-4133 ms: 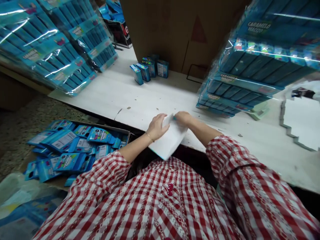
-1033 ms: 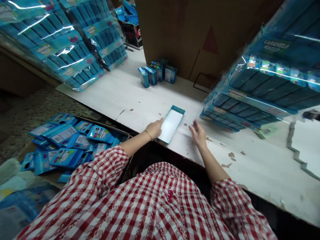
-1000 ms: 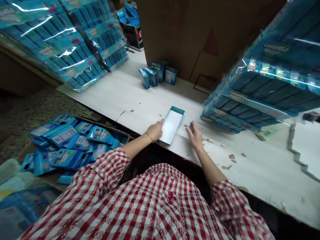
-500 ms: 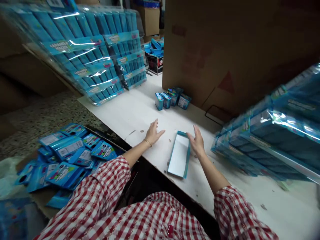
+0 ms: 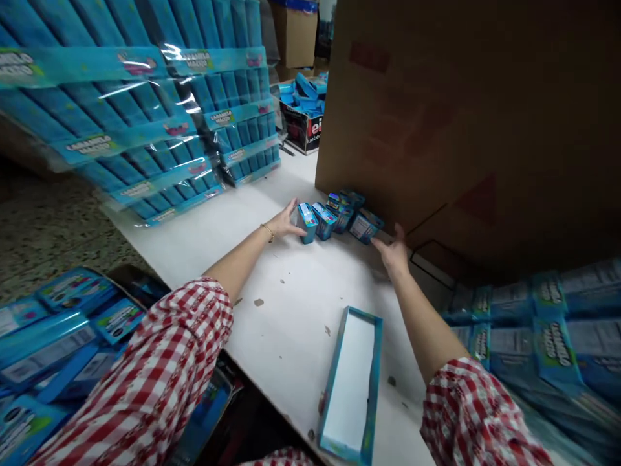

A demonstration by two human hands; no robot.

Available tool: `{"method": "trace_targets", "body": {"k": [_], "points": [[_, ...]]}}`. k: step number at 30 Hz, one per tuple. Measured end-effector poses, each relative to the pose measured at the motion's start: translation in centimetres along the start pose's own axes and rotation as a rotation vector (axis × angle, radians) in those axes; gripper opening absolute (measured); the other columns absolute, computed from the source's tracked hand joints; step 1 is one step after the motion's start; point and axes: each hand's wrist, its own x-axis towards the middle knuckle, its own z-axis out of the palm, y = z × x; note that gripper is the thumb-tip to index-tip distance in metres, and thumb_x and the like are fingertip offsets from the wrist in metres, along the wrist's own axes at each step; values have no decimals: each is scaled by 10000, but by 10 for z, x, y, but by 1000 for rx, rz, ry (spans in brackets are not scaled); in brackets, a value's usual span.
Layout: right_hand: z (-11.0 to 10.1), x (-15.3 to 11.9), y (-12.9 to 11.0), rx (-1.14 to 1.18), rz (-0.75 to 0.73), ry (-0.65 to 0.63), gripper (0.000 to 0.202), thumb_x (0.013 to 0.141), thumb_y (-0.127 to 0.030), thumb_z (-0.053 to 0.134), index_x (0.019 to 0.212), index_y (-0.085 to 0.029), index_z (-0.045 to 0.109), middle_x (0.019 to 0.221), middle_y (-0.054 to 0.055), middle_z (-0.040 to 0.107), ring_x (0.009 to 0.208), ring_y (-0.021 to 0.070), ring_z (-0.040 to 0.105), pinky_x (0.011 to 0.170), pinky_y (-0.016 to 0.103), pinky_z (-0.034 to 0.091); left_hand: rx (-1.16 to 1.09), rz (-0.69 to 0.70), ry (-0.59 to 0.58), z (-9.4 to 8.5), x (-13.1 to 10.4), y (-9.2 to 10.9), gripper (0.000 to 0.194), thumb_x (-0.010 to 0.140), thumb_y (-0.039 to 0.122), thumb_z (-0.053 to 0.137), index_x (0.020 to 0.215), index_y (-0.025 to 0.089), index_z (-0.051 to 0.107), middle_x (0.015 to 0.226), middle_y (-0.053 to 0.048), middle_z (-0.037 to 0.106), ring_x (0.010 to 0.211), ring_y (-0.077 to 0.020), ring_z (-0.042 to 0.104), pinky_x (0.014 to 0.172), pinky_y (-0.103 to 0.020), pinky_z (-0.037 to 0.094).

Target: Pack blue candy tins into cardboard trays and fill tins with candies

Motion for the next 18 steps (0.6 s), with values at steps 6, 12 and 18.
{"method": "trace_targets", "body": {"k": [6,12,18], "points": [[36,-28,-24,106,42,-71,481,744,-548,538,995,-144,605,968,114,656,922,236,601,884,413,457,-146,61,-155,15,17,-5,1355,380,325,871,1467,145,82,1480,-206,261,1349,-316,303,1104,-434,260],[91,-20,-44,185,125,-271,729,809,-675,340,1319,-165,443,1394,101,440,1326,226,339,1106,420,244,-218,60,-192,22,26,-4,1262,375,344,865,1447,193,216,1448,-156,358,1299,-308,387,1083,-462,302],[111,-23,-25,227,70,-258,626,855,-613,276,1274,-195,478,1301,83,528,1245,214,431,1067,437,293,-350,48,-217,50,6,19,1105,401,366,855,1370,169,361,1295,-141,542,1169,-286,525,1020,-464,393]]}}
